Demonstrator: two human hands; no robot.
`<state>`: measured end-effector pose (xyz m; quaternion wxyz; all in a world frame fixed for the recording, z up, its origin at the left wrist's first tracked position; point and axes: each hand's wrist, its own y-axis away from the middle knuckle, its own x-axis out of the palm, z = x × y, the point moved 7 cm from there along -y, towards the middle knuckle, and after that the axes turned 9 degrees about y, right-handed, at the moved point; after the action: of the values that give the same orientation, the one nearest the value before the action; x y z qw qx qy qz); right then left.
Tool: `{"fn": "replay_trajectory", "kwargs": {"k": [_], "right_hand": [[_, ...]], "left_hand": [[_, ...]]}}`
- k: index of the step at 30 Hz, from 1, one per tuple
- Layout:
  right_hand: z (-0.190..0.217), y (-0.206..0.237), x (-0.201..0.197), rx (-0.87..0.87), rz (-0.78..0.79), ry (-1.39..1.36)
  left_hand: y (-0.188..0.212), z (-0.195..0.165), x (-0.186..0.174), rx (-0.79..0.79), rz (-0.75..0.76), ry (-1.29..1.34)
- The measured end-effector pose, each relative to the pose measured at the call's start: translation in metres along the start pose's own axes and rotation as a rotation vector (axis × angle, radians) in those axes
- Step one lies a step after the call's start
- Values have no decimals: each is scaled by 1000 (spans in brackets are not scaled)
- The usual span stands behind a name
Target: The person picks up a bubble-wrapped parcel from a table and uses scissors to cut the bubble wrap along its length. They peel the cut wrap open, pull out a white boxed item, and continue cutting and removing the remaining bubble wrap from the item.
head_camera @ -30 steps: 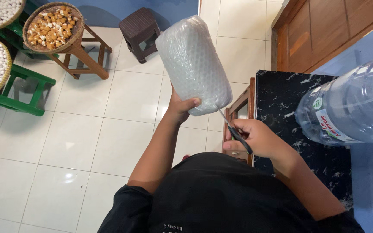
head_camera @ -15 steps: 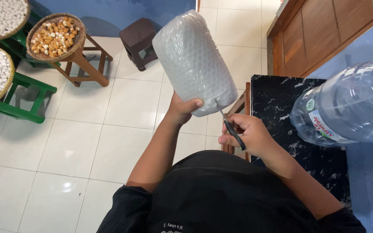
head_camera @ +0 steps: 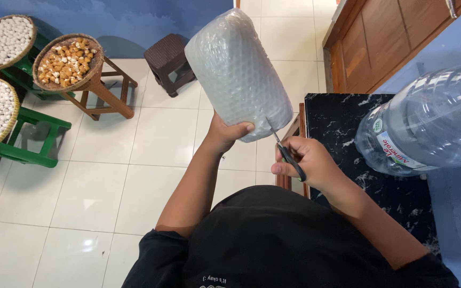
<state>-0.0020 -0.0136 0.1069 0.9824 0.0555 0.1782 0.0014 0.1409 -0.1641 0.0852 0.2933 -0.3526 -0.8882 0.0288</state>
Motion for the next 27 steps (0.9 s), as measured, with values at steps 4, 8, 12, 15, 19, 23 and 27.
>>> {"fn": "replay_trajectory", "kwargs": {"k": [4,8,12,15,19,23,27], "right_hand": [[-5,-4,-7,46,-16,215],[-7,10,-40,121,220,688],[14,38,-66,21,237,860],[37,48,-94,77,-205,607],[83,44,-61,-485,-562,812],[67,21,-51,-334,-626,858],[47,22,-50,-294,-679,1044]], "left_hand": [[-6,5,-6,12,-25,-45],[-9,8,-1,97,-19,-82],[-9,24,7,25,-31,32],[-13,37,3,-122,-102,146],[-12,52,17,-131,-53,176],[-10,70,22,-172,-60,216],[-11,95,20,-265,-138,222]]}}
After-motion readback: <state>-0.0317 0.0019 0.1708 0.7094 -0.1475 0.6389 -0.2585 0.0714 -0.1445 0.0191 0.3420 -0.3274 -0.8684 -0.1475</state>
